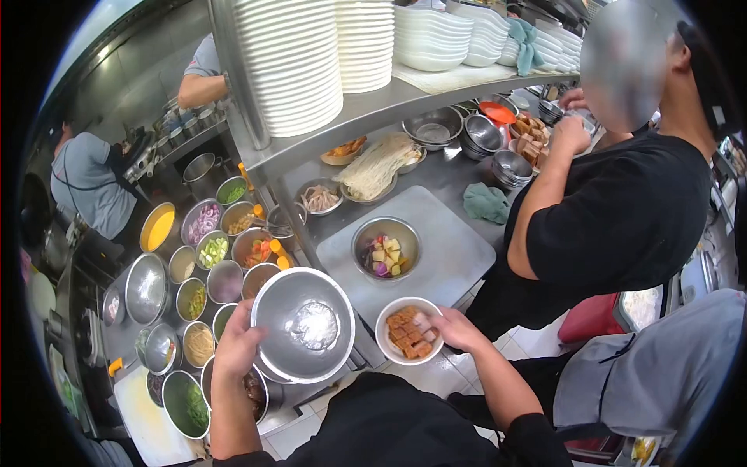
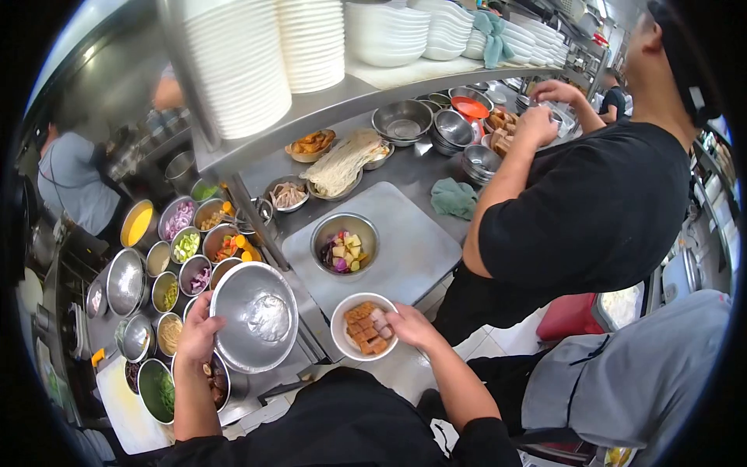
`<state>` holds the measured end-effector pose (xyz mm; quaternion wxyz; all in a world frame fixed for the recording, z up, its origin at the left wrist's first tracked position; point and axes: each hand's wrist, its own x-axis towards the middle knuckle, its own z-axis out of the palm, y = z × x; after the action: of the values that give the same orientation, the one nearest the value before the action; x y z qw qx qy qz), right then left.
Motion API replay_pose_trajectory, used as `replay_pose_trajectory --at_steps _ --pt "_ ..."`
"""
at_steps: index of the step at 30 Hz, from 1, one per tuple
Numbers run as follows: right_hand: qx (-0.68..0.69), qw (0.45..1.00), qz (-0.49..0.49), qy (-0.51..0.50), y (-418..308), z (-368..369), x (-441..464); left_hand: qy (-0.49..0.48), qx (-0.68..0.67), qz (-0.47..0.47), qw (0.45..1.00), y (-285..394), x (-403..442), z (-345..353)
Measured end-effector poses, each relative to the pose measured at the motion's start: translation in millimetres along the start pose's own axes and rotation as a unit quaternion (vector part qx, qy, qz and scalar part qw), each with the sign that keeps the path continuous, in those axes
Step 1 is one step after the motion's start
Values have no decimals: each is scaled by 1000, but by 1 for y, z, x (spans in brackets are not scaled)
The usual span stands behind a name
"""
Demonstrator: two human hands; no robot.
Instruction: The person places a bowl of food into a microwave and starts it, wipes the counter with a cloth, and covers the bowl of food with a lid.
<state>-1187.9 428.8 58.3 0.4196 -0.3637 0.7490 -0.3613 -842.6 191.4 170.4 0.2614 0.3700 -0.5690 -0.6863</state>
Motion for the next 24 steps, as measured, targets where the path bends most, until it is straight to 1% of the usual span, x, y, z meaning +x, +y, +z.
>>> replay_pose_trajectory --at_steps 1,3,6,7,8,9,10,11,12,13,15,16,17,19,22,24 --pt "-11 999 24 -18 -6 -3 7 8 6 -6 1000 2 -4 0" --pt "-36 996 69 -52 -51 -12 13 22 -3 12 1000 -7 -9 -11" --pt "-16 1000 -12 -11 -7 -28 27 52 -16 18 998 -15 -26 -35" --pt "-40 999 -21 22 -8 -46 29 70 -27 27 997 -21 -31 -48" --pt "-29 999 -13 29 -16 -65 35 88 -40 35 995 -25 -31 -59" --pt "-25 996 8 82 -23 -76 48 104 -55 36 992 -25 -32 -66" --pt "-62 991 -13 117 -20 -91 71 124 -70 35 989 -24 -37 -70" --pt "-55 988 -11 145 -44 -99 85 128 -86 45 987 -16 -38 -68" --pt "-76 981 -47 170 -44 -111 114 156 -104 56 981 -15 -39 -67" --pt "-92 973 -84 196 -43 -121 143 175 -97 55 978 -13 -42 -68" --pt "-106 959 -102 241 -70 -134 186 227 -80 60 969 -14 -44 -68" --pt "-136 949 -124 256 -74 -145 214 232 -50 54 970 -15 -46 -72" --pt "-165 939 -143 267 -74 -155 242 240 -57 58 967 -11 -47 -67" --pt "-179 923 -160 302 -85 -171 283 265 -57 43 962 -9 -59 -58" --pt "-138 917 -168 334 -82 -192 353 326 -32 52 943 -14 -83 -40" --pt "-144 911 -156 355 -87 -205 392 380 -32 45 923 -25 -104 -31"
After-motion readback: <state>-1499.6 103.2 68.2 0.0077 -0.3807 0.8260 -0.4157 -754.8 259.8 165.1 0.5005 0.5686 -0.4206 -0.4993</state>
